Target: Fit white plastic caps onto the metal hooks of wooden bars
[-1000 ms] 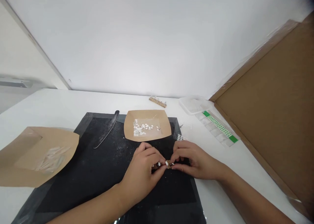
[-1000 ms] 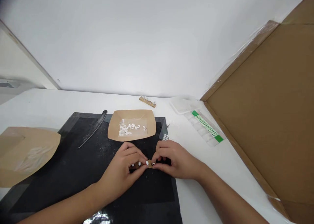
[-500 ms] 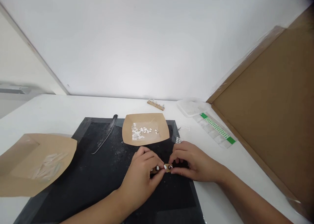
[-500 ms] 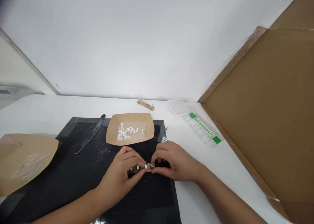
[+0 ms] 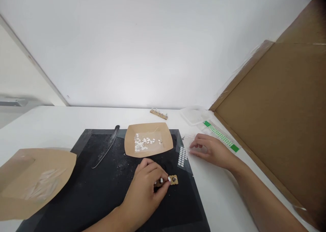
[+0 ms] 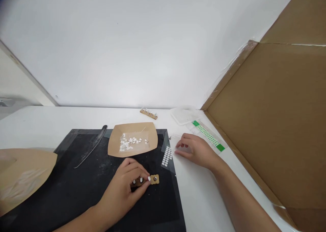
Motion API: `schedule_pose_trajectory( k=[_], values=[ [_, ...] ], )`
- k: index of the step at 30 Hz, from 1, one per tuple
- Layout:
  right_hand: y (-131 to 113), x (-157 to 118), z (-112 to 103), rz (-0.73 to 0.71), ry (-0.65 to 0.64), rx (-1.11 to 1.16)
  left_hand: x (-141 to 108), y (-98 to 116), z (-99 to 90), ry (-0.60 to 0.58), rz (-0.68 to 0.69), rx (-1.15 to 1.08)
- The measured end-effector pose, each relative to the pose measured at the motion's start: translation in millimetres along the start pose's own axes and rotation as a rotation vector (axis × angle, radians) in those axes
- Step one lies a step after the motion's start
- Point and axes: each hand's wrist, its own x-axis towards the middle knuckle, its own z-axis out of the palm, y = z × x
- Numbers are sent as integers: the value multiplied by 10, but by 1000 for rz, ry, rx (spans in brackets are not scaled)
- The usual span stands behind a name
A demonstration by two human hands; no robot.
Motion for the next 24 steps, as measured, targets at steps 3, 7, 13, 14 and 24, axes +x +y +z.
schedule_pose_trajectory(
  k=[3,7,13,14,24],
  values=[
    [-43,-4,44,-22,9,5,1,1,1,2,-1,0],
    [-35,3,91,-23,6,4,-2,-2,5,8,11,4],
    [-108,-11,80,24,-3,-66,-4,-19,15,18,9,4],
    [-131,-14,77,33,-4,-79,-4,-19,16,18,10,1],
    [-153,5,122,114,-23,-114,-5,-9,13,1,25,16]
  ],
)
